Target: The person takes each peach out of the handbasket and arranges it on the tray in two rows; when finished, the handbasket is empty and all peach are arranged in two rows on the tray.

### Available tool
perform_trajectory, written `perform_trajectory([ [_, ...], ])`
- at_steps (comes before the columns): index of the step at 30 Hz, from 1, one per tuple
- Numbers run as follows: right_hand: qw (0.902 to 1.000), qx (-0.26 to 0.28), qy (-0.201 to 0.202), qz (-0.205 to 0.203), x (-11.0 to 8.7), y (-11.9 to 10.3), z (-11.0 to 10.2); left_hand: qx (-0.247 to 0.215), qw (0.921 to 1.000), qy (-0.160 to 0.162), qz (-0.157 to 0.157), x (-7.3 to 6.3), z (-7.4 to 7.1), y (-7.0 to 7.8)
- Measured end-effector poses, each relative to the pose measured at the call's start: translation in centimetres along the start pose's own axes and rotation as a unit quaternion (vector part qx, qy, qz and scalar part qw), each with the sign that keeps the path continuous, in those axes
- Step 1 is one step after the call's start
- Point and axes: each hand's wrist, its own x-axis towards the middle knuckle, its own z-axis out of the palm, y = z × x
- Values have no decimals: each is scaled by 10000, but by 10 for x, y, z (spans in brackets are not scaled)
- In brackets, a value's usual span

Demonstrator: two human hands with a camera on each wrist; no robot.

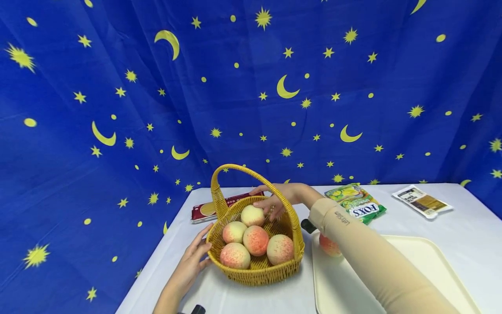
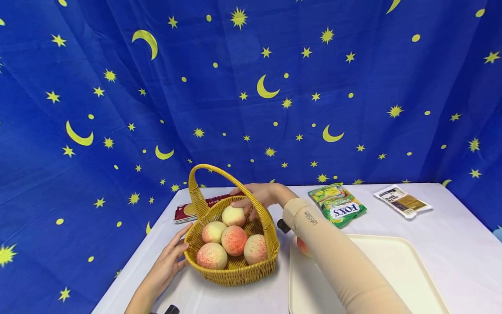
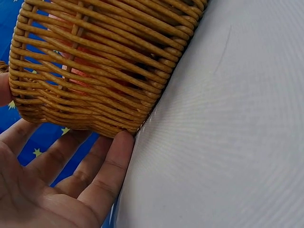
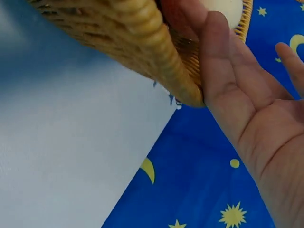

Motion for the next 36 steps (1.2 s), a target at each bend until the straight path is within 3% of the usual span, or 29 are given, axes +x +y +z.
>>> perform_trajectory([
  [15, 9944, 161, -123, 1036, 12, -4, 18, 17, 10000, -75, -56, 0, -2, -1],
  [36, 9919, -69, -210, 1254, 22, -16, 18, 43, 10000, -88, -4, 1, -3, -2],
])
